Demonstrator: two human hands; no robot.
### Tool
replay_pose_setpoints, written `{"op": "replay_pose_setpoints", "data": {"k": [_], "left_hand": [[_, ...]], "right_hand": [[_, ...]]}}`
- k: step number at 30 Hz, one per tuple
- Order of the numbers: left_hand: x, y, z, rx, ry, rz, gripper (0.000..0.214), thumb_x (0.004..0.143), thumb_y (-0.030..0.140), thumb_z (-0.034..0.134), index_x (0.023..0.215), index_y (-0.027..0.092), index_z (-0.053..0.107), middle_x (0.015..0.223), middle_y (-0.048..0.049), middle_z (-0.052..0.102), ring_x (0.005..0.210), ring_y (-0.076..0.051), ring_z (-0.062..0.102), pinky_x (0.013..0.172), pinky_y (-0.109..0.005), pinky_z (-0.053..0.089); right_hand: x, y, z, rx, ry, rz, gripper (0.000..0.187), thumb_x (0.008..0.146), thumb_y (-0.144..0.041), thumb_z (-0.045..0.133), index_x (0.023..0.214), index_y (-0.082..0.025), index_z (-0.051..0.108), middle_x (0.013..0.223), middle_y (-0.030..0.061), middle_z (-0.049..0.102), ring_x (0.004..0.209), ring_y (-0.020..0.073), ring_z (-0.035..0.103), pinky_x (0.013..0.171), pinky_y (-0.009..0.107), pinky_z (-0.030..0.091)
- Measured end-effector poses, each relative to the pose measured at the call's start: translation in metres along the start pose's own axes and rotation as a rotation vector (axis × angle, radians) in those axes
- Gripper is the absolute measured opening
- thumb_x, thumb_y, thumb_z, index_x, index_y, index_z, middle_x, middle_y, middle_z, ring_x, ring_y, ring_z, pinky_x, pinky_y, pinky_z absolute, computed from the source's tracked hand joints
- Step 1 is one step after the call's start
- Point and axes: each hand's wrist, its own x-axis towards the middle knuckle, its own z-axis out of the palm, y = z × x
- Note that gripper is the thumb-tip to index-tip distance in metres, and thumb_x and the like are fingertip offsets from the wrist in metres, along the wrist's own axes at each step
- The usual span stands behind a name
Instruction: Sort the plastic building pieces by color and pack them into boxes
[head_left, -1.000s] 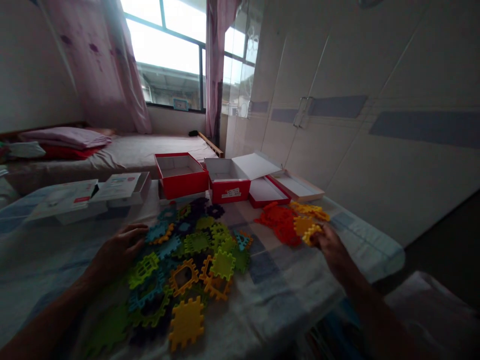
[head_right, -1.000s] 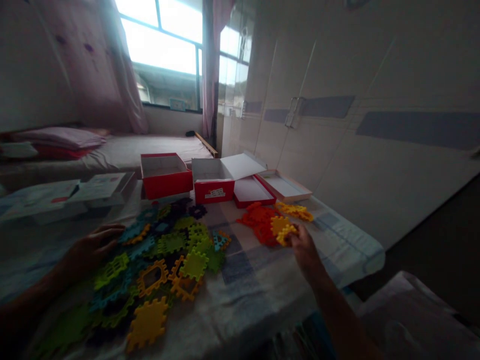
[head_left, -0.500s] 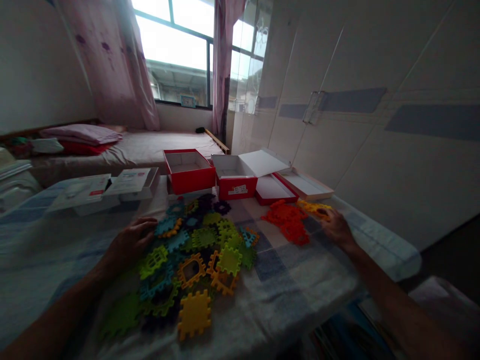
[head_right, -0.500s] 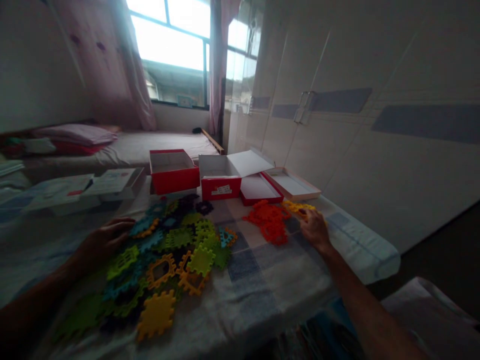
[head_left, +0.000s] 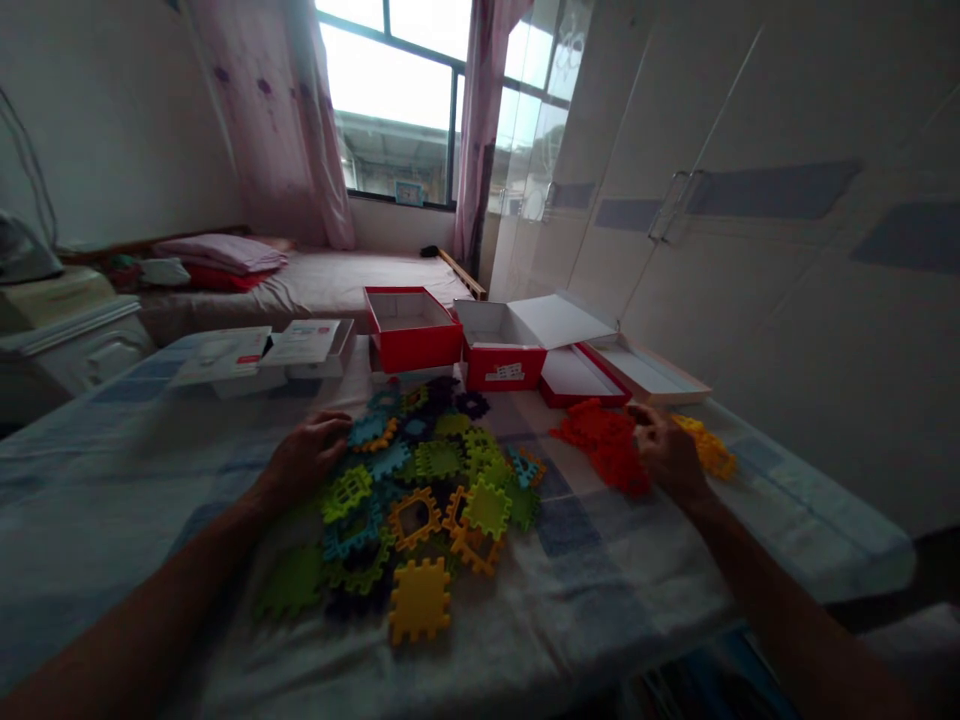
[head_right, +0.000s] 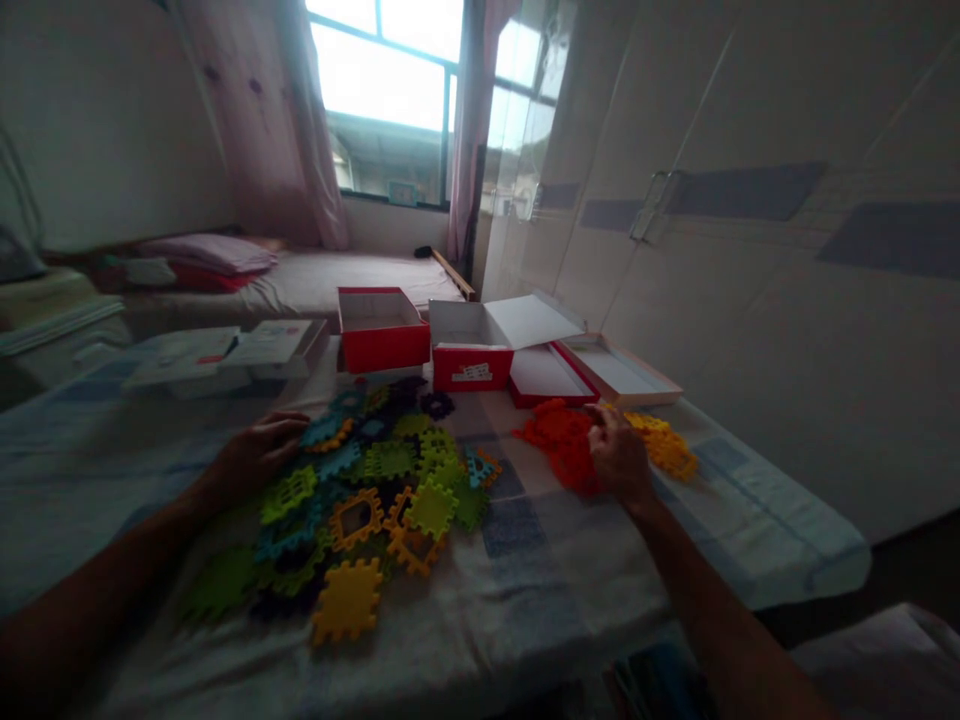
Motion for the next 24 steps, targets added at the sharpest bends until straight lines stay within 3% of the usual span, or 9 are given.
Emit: {"op": "replay_pose_setpoints", "data": {"k": [2, 6, 10, 16, 19, 24], "left_hand": [[0.0, 0.003, -0.001, -0.002, -0.001, -0.008, 0.041, 0.072, 0.041, 0.042, 0.09, 0.015, 0.068, 0.109, -0.0114, 0.063, 0.1, -0.023, 0.06, 0.094, -0.035, 0.045], [-0.001, 0.005, -0.002, -0.016, 0.006, 0.003, 0.038, 0.073, 0.04, 0.042, 0.089, 0.017, 0.068, 0.108, -0.0098, 0.063, 0.097, -0.023, 0.061, 0.092, -0.035, 0.046], [-0.001, 0.006, -0.003, -0.008, -0.004, 0.014, 0.037, 0.074, 0.038, 0.042, 0.09, 0.016, 0.067, 0.109, -0.0103, 0.063, 0.098, -0.023, 0.061, 0.093, -0.035, 0.046], [-0.001, 0.003, -0.001, -0.032, 0.02, 0.026, 0.032, 0.074, 0.035, 0.044, 0.088, 0.017, 0.068, 0.105, -0.009, 0.063, 0.097, -0.022, 0.06, 0.093, -0.035, 0.046], [-0.001, 0.004, 0.0, -0.027, 0.025, 0.019, 0.032, 0.074, 0.034, 0.044, 0.089, 0.017, 0.068, 0.105, -0.0089, 0.063, 0.097, -0.021, 0.06, 0.093, -0.035, 0.046], [-0.002, 0.006, -0.001, -0.026, 0.023, 0.017, 0.033, 0.074, 0.032, 0.044, 0.09, 0.017, 0.068, 0.105, -0.0085, 0.064, 0.096, -0.021, 0.06, 0.092, -0.035, 0.046]], "right_hand": [[-0.006, -0.03, -0.001, 0.112, -0.091, -0.106, 0.037, 0.082, -0.023, 0.04, 0.114, -0.016, 0.058, 0.111, 0.0097, 0.063, 0.1, 0.0204, 0.059, 0.089, 0.036, 0.047], [-0.022, -0.081, 0.011, 0.193, -0.477, -0.329, 0.038, 0.081, -0.027, 0.051, 0.117, -0.018, 0.058, 0.117, 0.0093, 0.057, 0.097, 0.0188, 0.059, 0.083, 0.031, 0.048], [-0.03, -0.098, 0.033, 0.086, -0.628, -0.402, 0.048, 0.076, -0.027, 0.057, 0.122, -0.015, 0.054, 0.113, 0.0119, 0.055, 0.101, 0.0211, 0.054, 0.089, 0.034, 0.043], [-0.025, -0.099, 0.046, 0.034, -0.618, -0.261, 0.049, 0.067, -0.029, 0.064, 0.113, -0.013, 0.054, 0.101, 0.0093, 0.051, 0.092, 0.0211, 0.052, 0.082, 0.033, 0.044], [-0.027, -0.097, 0.048, 0.082, -0.496, -0.208, 0.047, 0.066, -0.031, 0.064, 0.108, -0.014, 0.049, 0.103, 0.0093, 0.049, 0.091, 0.0212, 0.052, 0.08, 0.033, 0.045], [-0.032, -0.095, 0.052, 0.179, -0.318, -0.207, 0.049, 0.07, -0.019, 0.049, 0.118, -0.017, 0.037, 0.108, 0.0107, 0.052, 0.091, 0.0209, 0.055, 0.082, 0.035, 0.044]]}}
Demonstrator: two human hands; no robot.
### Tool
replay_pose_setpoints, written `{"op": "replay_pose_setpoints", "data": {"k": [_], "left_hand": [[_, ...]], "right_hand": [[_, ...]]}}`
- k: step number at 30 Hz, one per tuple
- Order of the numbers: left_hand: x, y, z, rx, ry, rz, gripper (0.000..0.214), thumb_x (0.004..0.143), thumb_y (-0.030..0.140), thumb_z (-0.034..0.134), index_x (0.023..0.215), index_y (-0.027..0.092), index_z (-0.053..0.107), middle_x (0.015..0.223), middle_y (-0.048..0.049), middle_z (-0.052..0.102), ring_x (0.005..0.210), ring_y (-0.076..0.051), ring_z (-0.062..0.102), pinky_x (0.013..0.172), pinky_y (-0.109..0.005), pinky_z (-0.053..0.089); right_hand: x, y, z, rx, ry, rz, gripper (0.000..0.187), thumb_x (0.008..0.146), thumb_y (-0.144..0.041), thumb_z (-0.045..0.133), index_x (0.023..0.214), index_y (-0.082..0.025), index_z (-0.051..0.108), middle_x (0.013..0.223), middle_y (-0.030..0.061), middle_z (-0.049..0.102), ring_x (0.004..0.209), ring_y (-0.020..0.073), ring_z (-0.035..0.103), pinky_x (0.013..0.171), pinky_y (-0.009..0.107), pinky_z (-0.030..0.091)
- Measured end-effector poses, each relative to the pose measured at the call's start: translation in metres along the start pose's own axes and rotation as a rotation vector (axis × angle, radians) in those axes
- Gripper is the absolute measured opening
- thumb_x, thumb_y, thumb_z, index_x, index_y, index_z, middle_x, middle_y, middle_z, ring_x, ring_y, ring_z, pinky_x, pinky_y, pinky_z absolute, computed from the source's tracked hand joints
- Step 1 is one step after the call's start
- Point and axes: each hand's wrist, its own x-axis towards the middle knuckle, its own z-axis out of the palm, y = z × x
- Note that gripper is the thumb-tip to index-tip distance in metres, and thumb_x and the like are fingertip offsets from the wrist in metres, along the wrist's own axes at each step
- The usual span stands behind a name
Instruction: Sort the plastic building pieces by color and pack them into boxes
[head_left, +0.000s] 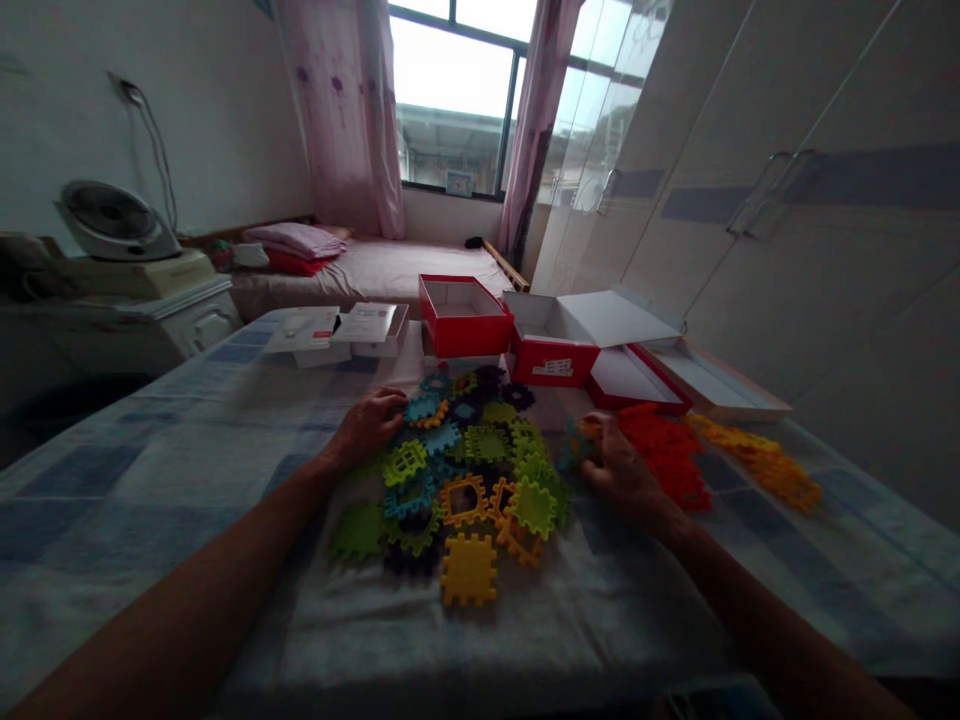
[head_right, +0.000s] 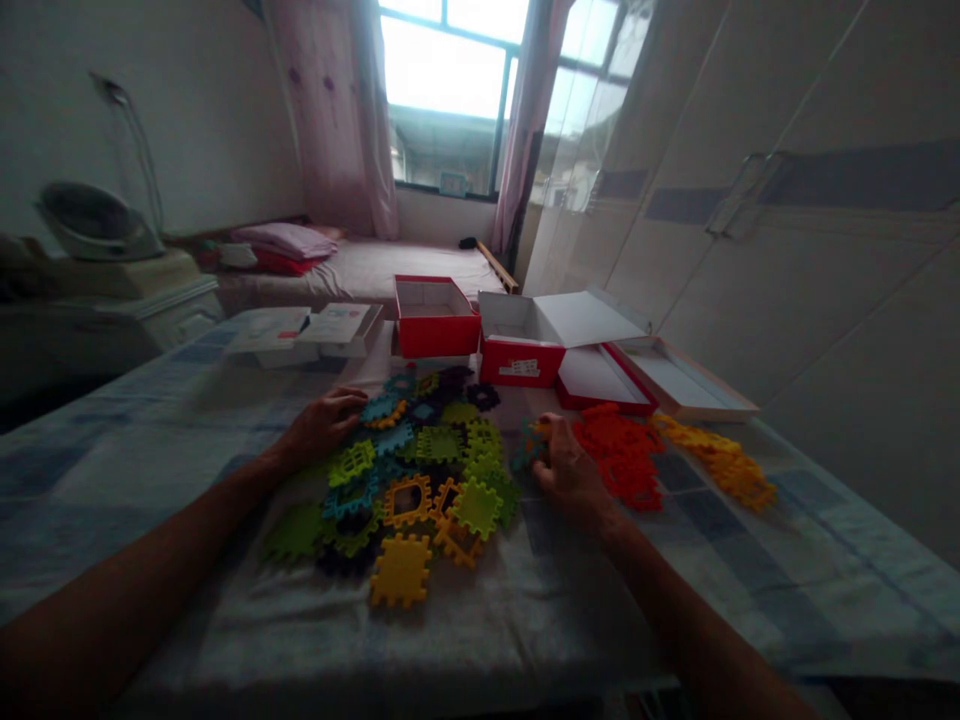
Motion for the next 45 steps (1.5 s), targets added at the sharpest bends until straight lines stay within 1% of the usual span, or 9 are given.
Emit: {"op": "replay_pose_setpoints", "data": {"k": [4, 10, 12, 15, 17, 25, 31, 36, 45], "left_hand": [[0.0, 0.001, 0.0, -0.004, 0.004, -0.004, 0.031, 0.074, 0.031, 0.043, 0.089, 0.018, 0.068, 0.105, -0.0076, 0.064, 0.095, -0.02, 0.06, 0.091, -0.034, 0.046], [0.0, 0.002, -0.001, -0.002, -0.001, 0.0, 0.034, 0.073, 0.032, 0.043, 0.089, 0.015, 0.068, 0.105, -0.0102, 0.064, 0.094, -0.022, 0.061, 0.09, -0.034, 0.047], [0.0, 0.002, -0.001, -0.002, -0.009, 0.003, 0.033, 0.073, 0.032, 0.043, 0.088, 0.015, 0.068, 0.104, -0.0092, 0.064, 0.094, -0.021, 0.061, 0.09, -0.034, 0.047], [0.0, 0.001, 0.0, -0.004, -0.008, 0.002, 0.033, 0.074, 0.032, 0.043, 0.09, 0.016, 0.067, 0.105, -0.0085, 0.064, 0.095, -0.021, 0.061, 0.092, -0.034, 0.046], [0.0, 0.001, 0.0, -0.006, -0.004, -0.003, 0.033, 0.074, 0.032, 0.043, 0.09, 0.016, 0.067, 0.106, -0.0084, 0.063, 0.095, -0.021, 0.061, 0.091, -0.034, 0.046], [0.0, 0.0, -0.001, -0.001, -0.008, 0.001, 0.032, 0.074, 0.031, 0.044, 0.09, 0.016, 0.067, 0.106, -0.0096, 0.063, 0.097, -0.022, 0.06, 0.093, -0.035, 0.046], [0.001, -0.003, 0.001, -0.006, -0.001, -0.017, 0.032, 0.074, 0.033, 0.044, 0.09, 0.018, 0.067, 0.107, -0.0076, 0.063, 0.097, -0.02, 0.06, 0.094, -0.034, 0.045], [0.001, -0.004, 0.001, -0.004, -0.016, -0.009, 0.034, 0.074, 0.036, 0.044, 0.09, 0.016, 0.067, 0.106, -0.0095, 0.063, 0.097, -0.022, 0.06, 0.093, -0.035, 0.046], [0.001, -0.003, 0.001, 0.001, -0.006, -0.004, 0.032, 0.074, 0.034, 0.044, 0.09, 0.017, 0.067, 0.107, -0.0085, 0.063, 0.098, -0.022, 0.059, 0.093, -0.035, 0.045]], "right_hand": [[0.008, -0.007, -0.003, -0.033, 0.196, 0.009, 0.043, 0.074, -0.018, 0.043, 0.117, -0.018, 0.038, 0.105, 0.0115, 0.052, 0.085, 0.0206, 0.055, 0.078, 0.034, 0.045], [0.01, -0.039, -0.021, 0.037, 0.215, 0.052, 0.03, 0.085, -0.03, 0.039, 0.111, -0.016, 0.046, 0.091, 0.0086, 0.057, 0.071, 0.0178, 0.054, 0.065, 0.029, 0.043], [-0.004, -0.056, -0.031, 0.196, -0.039, 0.031, 0.028, 0.086, -0.034, 0.04, 0.106, -0.017, 0.051, 0.079, 0.0036, 0.055, 0.062, 0.0132, 0.05, 0.056, 0.024, 0.04], [-0.027, -0.076, -0.038, 0.329, -0.593, -0.134, 0.028, 0.087, -0.029, 0.042, 0.107, -0.019, 0.059, 0.07, -0.0018, 0.051, 0.056, 0.0082, 0.043, 0.051, 0.018, 0.035], [-0.035, -0.08, -0.034, 0.298, -0.729, -0.202, 0.028, 0.086, -0.023, 0.043, 0.107, -0.02, 0.062, 0.068, -0.003, 0.051, 0.056, 0.0068, 0.041, 0.052, 0.018, 0.033], [-0.013, -0.053, -0.02, 0.108, -0.33, -0.032, 0.034, 0.088, -0.029, 0.043, 0.115, -0.015, 0.058, 0.073, 0.0014, 0.059, 0.06, 0.0106, 0.052, 0.055, 0.021, 0.038], [-0.04, -0.075, -0.022, 0.264, -0.596, -0.191, 0.048, 0.082, -0.021, 0.053, 0.13, -0.025, 0.048, 0.1, 0.0021, 0.065, 0.08, 0.0117, 0.06, 0.069, 0.022, 0.047], [-0.04, -0.065, 0.004, 0.161, -0.536, -0.265, 0.075, 0.074, -0.023, 0.062, 0.142, -0.022, 0.03, 0.138, 0.0095, 0.045, 0.12, 0.0209, 0.048, 0.101, 0.036, 0.038], [-0.039, -0.072, 0.006, 0.008, -0.478, -0.207, 0.056, 0.066, -0.027, 0.071, 0.117, -0.02, 0.05, 0.116, 0.0088, 0.052, 0.104, 0.0223, 0.051, 0.087, 0.035, 0.043]]}}
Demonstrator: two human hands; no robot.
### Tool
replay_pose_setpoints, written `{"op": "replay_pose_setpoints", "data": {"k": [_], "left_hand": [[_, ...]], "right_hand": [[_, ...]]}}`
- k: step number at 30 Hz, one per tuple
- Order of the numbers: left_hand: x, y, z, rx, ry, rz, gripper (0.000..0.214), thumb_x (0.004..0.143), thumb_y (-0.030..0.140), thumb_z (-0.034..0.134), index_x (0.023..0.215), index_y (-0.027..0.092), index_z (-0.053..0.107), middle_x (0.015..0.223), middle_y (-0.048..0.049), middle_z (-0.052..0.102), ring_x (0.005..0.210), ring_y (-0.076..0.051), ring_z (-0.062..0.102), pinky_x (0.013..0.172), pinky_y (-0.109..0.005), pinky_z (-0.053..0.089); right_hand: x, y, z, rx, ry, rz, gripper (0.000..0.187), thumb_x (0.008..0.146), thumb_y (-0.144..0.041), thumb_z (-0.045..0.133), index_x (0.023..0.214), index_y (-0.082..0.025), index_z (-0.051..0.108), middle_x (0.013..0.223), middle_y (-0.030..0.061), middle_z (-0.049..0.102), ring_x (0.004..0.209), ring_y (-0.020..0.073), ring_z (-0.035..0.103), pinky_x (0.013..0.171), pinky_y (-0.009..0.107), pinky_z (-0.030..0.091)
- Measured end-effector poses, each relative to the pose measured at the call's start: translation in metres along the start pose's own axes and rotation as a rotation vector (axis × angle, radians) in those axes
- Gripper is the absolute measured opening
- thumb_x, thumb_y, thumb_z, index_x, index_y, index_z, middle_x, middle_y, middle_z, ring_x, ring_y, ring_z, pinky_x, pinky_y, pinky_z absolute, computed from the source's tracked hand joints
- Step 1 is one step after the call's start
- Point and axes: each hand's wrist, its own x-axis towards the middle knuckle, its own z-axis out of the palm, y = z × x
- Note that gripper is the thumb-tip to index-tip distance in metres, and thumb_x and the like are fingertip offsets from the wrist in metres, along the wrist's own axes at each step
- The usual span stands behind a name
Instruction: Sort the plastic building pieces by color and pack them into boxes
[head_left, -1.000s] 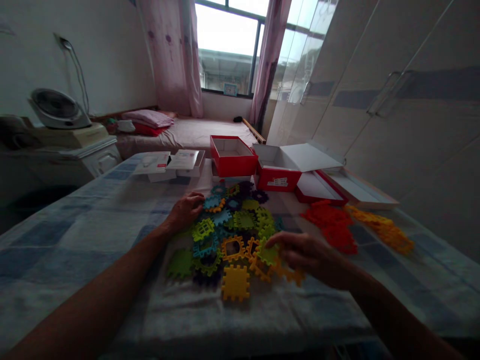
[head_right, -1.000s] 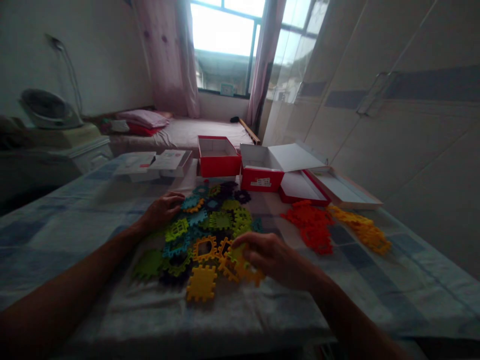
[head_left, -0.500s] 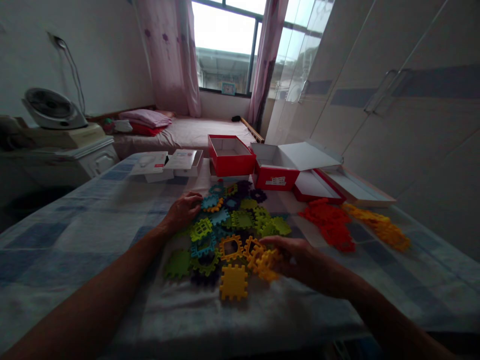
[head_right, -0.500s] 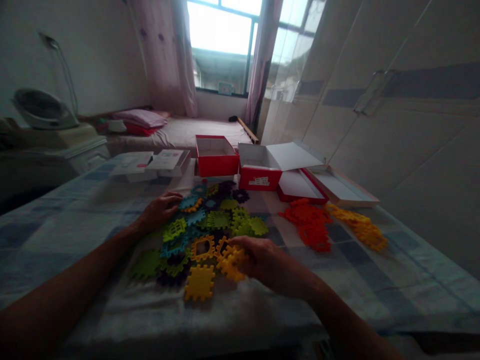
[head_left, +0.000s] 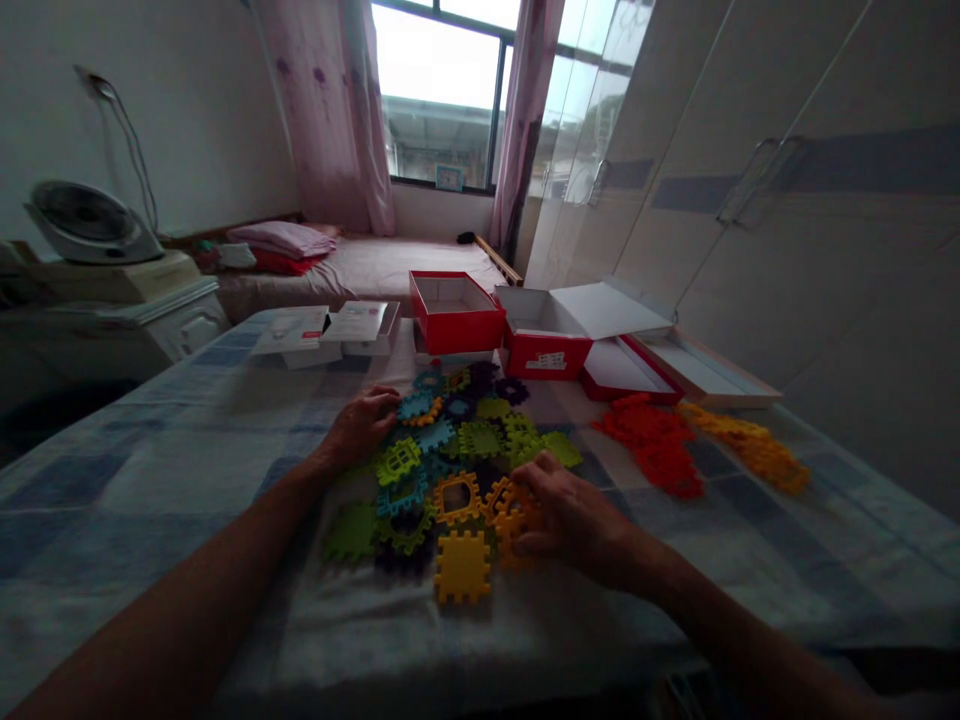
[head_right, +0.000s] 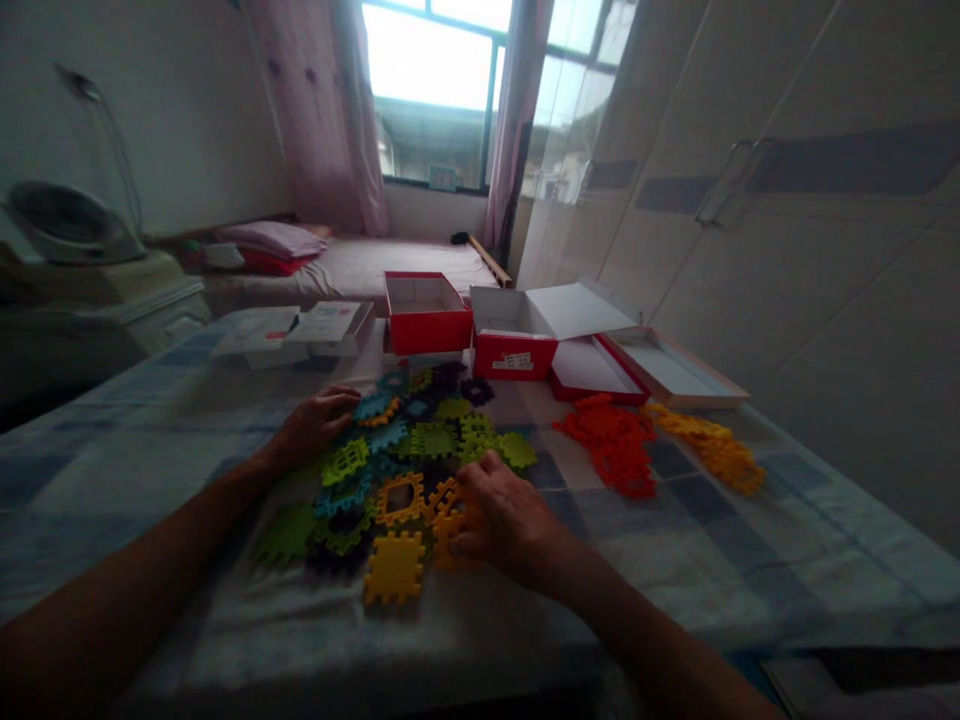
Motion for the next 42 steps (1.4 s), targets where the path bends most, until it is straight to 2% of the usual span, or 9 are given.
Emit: {"op": "replay_pose_setpoints", "data": {"k": [5, 8, 14, 20, 26, 32, 36, 39, 42], "left_hand": [[0.0, 0.003, -0.001, 0.001, -0.004, -0.004, 0.032, 0.075, 0.033, 0.044, 0.09, 0.017, 0.068, 0.106, -0.0083, 0.063, 0.097, -0.021, 0.06, 0.093, -0.034, 0.045], [0.0, 0.003, -0.001, 0.002, -0.007, -0.006, 0.033, 0.075, 0.034, 0.044, 0.09, 0.017, 0.067, 0.106, -0.0088, 0.063, 0.096, -0.021, 0.06, 0.093, -0.034, 0.046], [0.0, 0.002, -0.002, 0.011, -0.011, -0.008, 0.034, 0.075, 0.036, 0.044, 0.09, 0.016, 0.067, 0.107, -0.0097, 0.062, 0.099, -0.022, 0.059, 0.095, -0.036, 0.044], [0.0, 0.003, -0.003, 0.029, -0.016, 0.004, 0.035, 0.074, 0.034, 0.044, 0.092, 0.015, 0.067, 0.107, -0.0107, 0.063, 0.099, -0.023, 0.06, 0.093, -0.036, 0.045], [-0.001, 0.003, -0.003, 0.031, -0.018, 0.016, 0.033, 0.075, 0.031, 0.043, 0.091, 0.016, 0.067, 0.107, -0.0098, 0.063, 0.098, -0.021, 0.06, 0.093, -0.033, 0.046], [-0.001, 0.003, -0.002, 0.021, -0.001, 0.01, 0.029, 0.075, 0.029, 0.045, 0.09, 0.017, 0.067, 0.106, -0.0081, 0.064, 0.098, -0.02, 0.06, 0.094, -0.032, 0.045], [-0.001, 0.004, -0.001, 0.027, 0.007, 0.004, 0.029, 0.074, 0.027, 0.045, 0.09, 0.017, 0.067, 0.106, -0.0079, 0.064, 0.097, -0.02, 0.06, 0.093, -0.033, 0.046], [-0.001, 0.005, -0.001, 0.031, 0.01, -0.005, 0.03, 0.074, 0.027, 0.045, 0.09, 0.017, 0.067, 0.104, -0.0075, 0.064, 0.096, -0.02, 0.06, 0.092, -0.033, 0.046], [-0.001, 0.006, -0.001, 0.034, 0.01, -0.012, 0.03, 0.074, 0.027, 0.045, 0.091, 0.017, 0.068, 0.105, -0.0073, 0.064, 0.096, -0.02, 0.06, 0.093, -0.032, 0.045]], "right_hand": [[-0.014, -0.008, 0.012, 0.061, 0.189, -0.001, 0.037, 0.069, -0.016, 0.063, 0.102, -0.021, 0.046, 0.107, 0.0062, 0.053, 0.098, 0.0215, 0.05, 0.085, 0.037, 0.04], [-0.025, -0.009, 0.02, 0.187, 0.204, 0.081, 0.028, 0.075, -0.017, 0.056, 0.1, -0.021, 0.044, 0.092, 0.0041, 0.057, 0.086, 0.0193, 0.055, 0.078, 0.033, 0.041], [-0.026, -0.018, 0.001, 0.524, 0.208, 0.24, 0.025, 0.087, -0.04, 0.048, 0.103, -0.02, 0.048, 0.093, 0.0031, 0.059, 0.083, 0.017, 0.056, 0.073, 0.028, 0.043], [0.009, -0.053, 0.004, 0.222, 0.14, 0.057, 0.015, 0.09, -0.032, 0.045, 0.092, -0.018, 0.051, 0.101, 0.0066, 0.054, 0.097, 0.0199, 0.047, 0.088, 0.037, 0.036], [0.031, -0.065, 0.02, 0.001, 0.158, 0.04, 0.016, 0.087, -0.033, 0.049, 0.084, -0.018, 0.052, 0.099, 0.0078, 0.054, 0.095, 0.0225, 0.045, 0.088, 0.045, 0.034], [0.031, -0.06, 0.026, 0.229, 0.291, -0.083, 0.009, 0.08, -0.017, 0.056, 0.085, -0.018, 0.049, 0.097, 0.0056, 0.05, 0.088, 0.0155, 0.048, 0.081, 0.031, 0.041], [0.024, -0.053, 0.015, 0.46, 0.402, 0.002, 0.022, 0.081, -0.022, 0.057, 0.101, -0.019, 0.048, 0.094, 0.0033, 0.055, 0.085, 0.0151, 0.053, 0.078, 0.03, 0.044], [0.007, -0.052, 0.001, 0.687, 0.257, 0.065, 0.031, 0.085, -0.032, 0.054, 0.113, -0.021, 0.046, 0.1, 0.0031, 0.058, 0.086, 0.0151, 0.058, 0.077, 0.029, 0.048], [-0.01, -0.054, 0.001, 0.649, 0.003, -0.001, 0.04, 0.083, -0.029, 0.057, 0.122, -0.025, 0.047, 0.113, 0.0032, 0.057, 0.098, 0.0162, 0.057, 0.086, 0.03, 0.046]]}}
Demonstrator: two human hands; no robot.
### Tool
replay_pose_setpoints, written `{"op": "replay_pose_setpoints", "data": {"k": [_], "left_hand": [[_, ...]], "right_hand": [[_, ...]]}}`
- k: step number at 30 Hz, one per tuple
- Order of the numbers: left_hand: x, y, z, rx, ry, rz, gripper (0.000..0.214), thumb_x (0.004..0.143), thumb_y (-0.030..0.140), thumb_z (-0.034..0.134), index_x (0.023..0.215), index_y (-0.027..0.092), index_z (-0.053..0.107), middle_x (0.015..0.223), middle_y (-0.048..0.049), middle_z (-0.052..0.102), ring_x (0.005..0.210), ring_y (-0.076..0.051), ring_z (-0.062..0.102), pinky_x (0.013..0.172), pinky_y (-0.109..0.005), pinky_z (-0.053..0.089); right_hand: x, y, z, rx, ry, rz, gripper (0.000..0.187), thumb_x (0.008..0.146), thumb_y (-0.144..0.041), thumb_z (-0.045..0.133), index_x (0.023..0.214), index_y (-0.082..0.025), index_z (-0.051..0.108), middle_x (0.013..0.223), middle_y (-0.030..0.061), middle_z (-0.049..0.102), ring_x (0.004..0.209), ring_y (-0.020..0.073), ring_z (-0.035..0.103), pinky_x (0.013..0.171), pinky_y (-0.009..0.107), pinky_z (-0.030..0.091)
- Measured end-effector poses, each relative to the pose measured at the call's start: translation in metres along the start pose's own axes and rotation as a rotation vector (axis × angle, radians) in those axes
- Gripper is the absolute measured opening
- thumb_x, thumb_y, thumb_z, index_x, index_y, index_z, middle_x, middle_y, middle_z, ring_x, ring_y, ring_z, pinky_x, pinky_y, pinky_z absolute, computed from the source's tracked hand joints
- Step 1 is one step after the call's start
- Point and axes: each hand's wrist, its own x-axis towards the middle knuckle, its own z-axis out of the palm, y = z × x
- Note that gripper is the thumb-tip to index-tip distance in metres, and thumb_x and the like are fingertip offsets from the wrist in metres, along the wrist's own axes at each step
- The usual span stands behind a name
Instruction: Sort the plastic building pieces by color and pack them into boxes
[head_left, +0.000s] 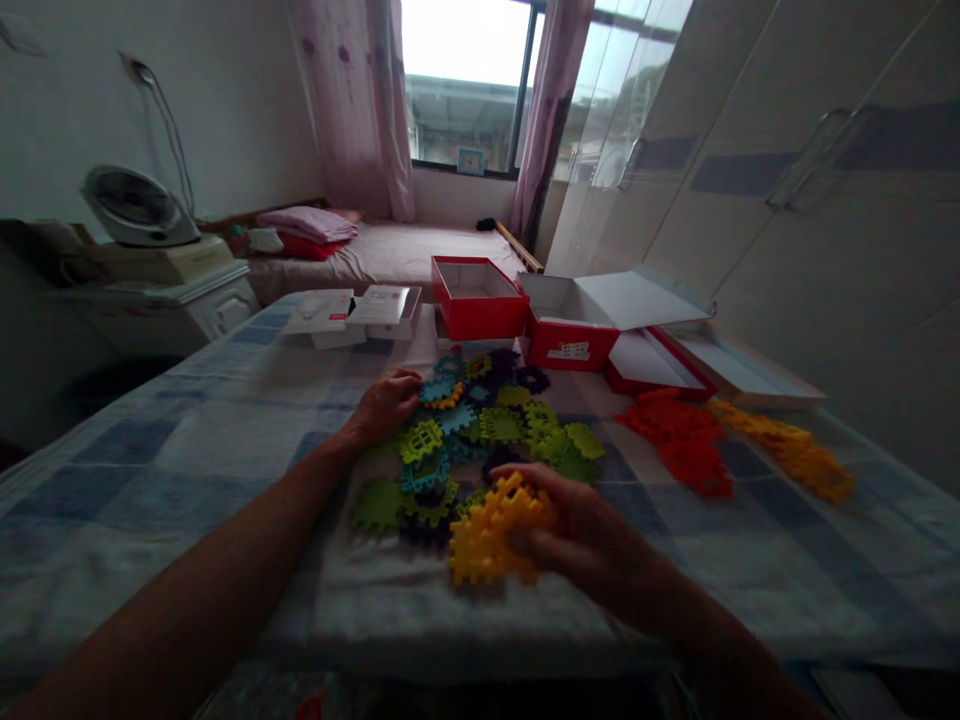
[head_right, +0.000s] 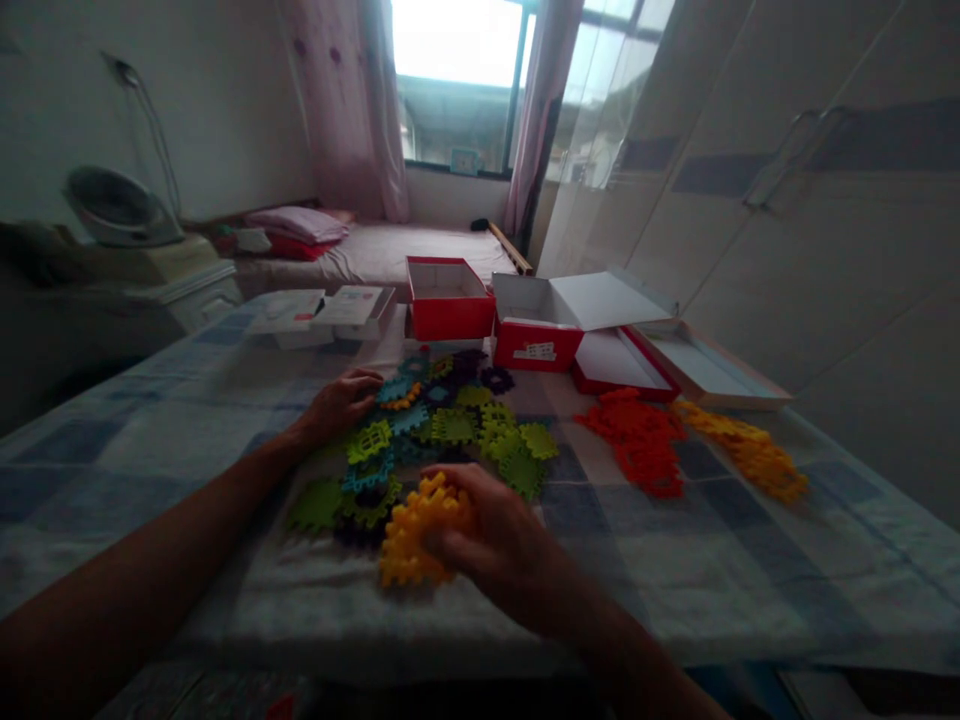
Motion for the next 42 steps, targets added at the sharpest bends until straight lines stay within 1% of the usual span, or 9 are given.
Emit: {"op": "replay_pose_setpoints", "data": {"k": [5, 15, 19, 22, 26, 30, 32, 36, 42], "left_hand": [[0.0, 0.0, -0.001, 0.003, -0.008, 0.001, 0.032, 0.074, 0.027, 0.045, 0.093, 0.015, 0.067, 0.106, -0.009, 0.064, 0.095, -0.02, 0.061, 0.092, -0.032, 0.045], [0.001, -0.001, -0.001, 0.01, -0.024, 0.001, 0.034, 0.074, 0.03, 0.043, 0.093, 0.015, 0.066, 0.108, -0.0095, 0.063, 0.099, -0.021, 0.06, 0.094, -0.033, 0.045], [-0.001, -0.006, -0.002, -0.014, -0.058, 0.024, 0.036, 0.074, 0.039, 0.043, 0.092, 0.017, 0.065, 0.11, -0.0117, 0.062, 0.1, -0.025, 0.06, 0.094, -0.04, 0.045], [0.002, -0.019, 0.001, -0.015, -0.067, 0.013, 0.037, 0.074, 0.047, 0.043, 0.091, 0.022, 0.063, 0.11, -0.0112, 0.062, 0.099, -0.029, 0.061, 0.092, -0.044, 0.047], [0.006, -0.033, 0.006, -0.032, -0.073, 0.049, 0.032, 0.075, 0.048, 0.042, 0.09, 0.027, 0.062, 0.11, -0.0082, 0.062, 0.1, -0.031, 0.061, 0.091, -0.045, 0.048], [0.004, -0.035, 0.006, -0.049, -0.046, 0.052, 0.03, 0.074, 0.05, 0.043, 0.089, 0.031, 0.061, 0.108, -0.0076, 0.064, 0.1, -0.032, 0.061, 0.091, -0.048, 0.049], [0.004, -0.035, 0.006, -0.069, -0.047, 0.044, 0.03, 0.074, 0.051, 0.043, 0.087, 0.031, 0.061, 0.107, -0.0077, 0.064, 0.099, -0.032, 0.061, 0.09, -0.049, 0.049], [0.004, -0.036, 0.007, -0.094, -0.057, 0.039, 0.027, 0.075, 0.05, 0.044, 0.086, 0.034, 0.063, 0.108, -0.0062, 0.064, 0.099, -0.031, 0.062, 0.09, -0.05, 0.049], [0.0, -0.021, 0.001, -0.048, -0.052, 0.032, 0.033, 0.075, 0.048, 0.046, 0.091, 0.026, 0.065, 0.109, -0.0071, 0.064, 0.098, -0.029, 0.061, 0.091, -0.044, 0.048]], "right_hand": [[-0.008, 0.013, 0.025, -0.307, -0.066, -0.056, 0.058, 0.075, -0.014, 0.058, 0.13, -0.021, 0.044, 0.128, 0.007, 0.049, 0.115, 0.0183, 0.047, 0.1, 0.034, 0.037], [-0.006, 0.013, 0.037, -0.43, 0.025, -0.151, 0.05, 0.069, -0.011, 0.061, 0.116, -0.021, 0.052, 0.111, 0.0061, 0.05, 0.105, 0.0206, 0.044, 0.094, 0.04, 0.038], [-0.017, 0.021, 0.051, -0.226, 0.088, -0.22, 0.045, 0.069, -0.01, 0.059, 0.112, -0.019, 0.05, 0.109, 0.0067, 0.05, 0.102, 0.0175, 0.048, 0.089, 0.032, 0.043], [-0.023, 0.025, 0.043, 0.009, 0.157, -0.101, 0.041, 0.068, -0.018, 0.064, 0.107, -0.018, 0.05, 0.099, 0.0049, 0.055, 0.091, 0.0169, 0.054, 0.079, 0.029, 0.047], [-0.044, 0.036, -0.033, 0.206, 0.558, 0.06, 0.041, 0.078, -0.038, 0.059, 0.112, -0.022, 0.045, 0.097, 0.0038, 0.056, 0.083, 0.0161, 0.058, 0.072, 0.029, 0.05], [-0.082, 0.081, -0.17, -0.308, 1.233, 0.132, 0.041, 0.079, -0.039, 0.05, 0.114, -0.019, 0.041, 0.11, 0.0102, 0.053, 0.095, 0.0205, 0.055, 0.082, 0.036, 0.047], [-0.095, 0.109, -0.235, -0.726, 1.388, 0.376, 0.041, 0.079, -0.029, 0.042, 0.117, -0.015, 0.039, 0.116, 0.0153, 0.051, 0.104, 0.0215, 0.051, 0.088, 0.036, 0.043], [-0.104, 0.149, -0.304, -0.862, 1.404, 0.555, 0.042, 0.075, -0.018, 0.041, 0.115, -0.009, 0.046, 0.12, 0.0226, 0.049, 0.113, 0.0274, 0.045, 0.092, 0.042, 0.038], [-0.087, 0.187, -0.311, -0.87, 1.225, 0.696, 0.035, 0.078, -0.034, 0.047, 0.103, -0.013, 0.059, 0.105, 0.0229, 0.058, 0.1, 0.0322, 0.055, 0.079, 0.046, 0.042]]}}
